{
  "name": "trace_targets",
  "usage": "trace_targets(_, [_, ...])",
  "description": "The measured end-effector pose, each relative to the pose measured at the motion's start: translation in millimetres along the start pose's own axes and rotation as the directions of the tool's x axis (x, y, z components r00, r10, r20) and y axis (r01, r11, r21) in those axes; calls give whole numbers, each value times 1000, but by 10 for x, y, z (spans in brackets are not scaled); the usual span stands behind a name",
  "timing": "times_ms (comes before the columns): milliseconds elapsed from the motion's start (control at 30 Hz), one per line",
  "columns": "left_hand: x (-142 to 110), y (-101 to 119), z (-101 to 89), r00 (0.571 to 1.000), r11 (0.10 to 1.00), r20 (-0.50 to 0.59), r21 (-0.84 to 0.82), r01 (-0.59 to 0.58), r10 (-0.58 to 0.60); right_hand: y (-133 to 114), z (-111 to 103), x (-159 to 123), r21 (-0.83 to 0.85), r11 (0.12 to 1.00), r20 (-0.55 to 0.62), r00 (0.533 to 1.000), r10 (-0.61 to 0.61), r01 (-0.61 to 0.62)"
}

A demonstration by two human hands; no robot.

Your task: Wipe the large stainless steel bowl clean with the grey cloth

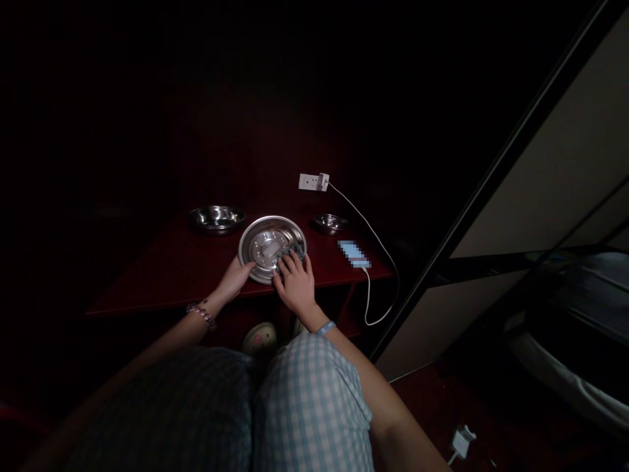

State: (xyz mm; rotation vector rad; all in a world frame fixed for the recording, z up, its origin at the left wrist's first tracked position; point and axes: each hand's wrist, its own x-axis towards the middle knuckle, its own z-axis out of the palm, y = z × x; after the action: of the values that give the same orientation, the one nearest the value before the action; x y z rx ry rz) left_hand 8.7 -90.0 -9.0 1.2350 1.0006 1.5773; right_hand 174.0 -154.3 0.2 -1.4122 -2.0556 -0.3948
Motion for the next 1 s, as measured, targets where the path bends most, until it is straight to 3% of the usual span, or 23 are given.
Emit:
trace_targets(167, [4, -6, -8, 998, 998, 7, -35, 55, -55, 30, 0, 8, -17, 1000, -2, 1000, -13, 13])
trace_targets(1000, [-44, 88, -27, 999, 999, 40, 37, 32, -33, -13, -164, -14, -63, 995, 82, 994, -66, 71])
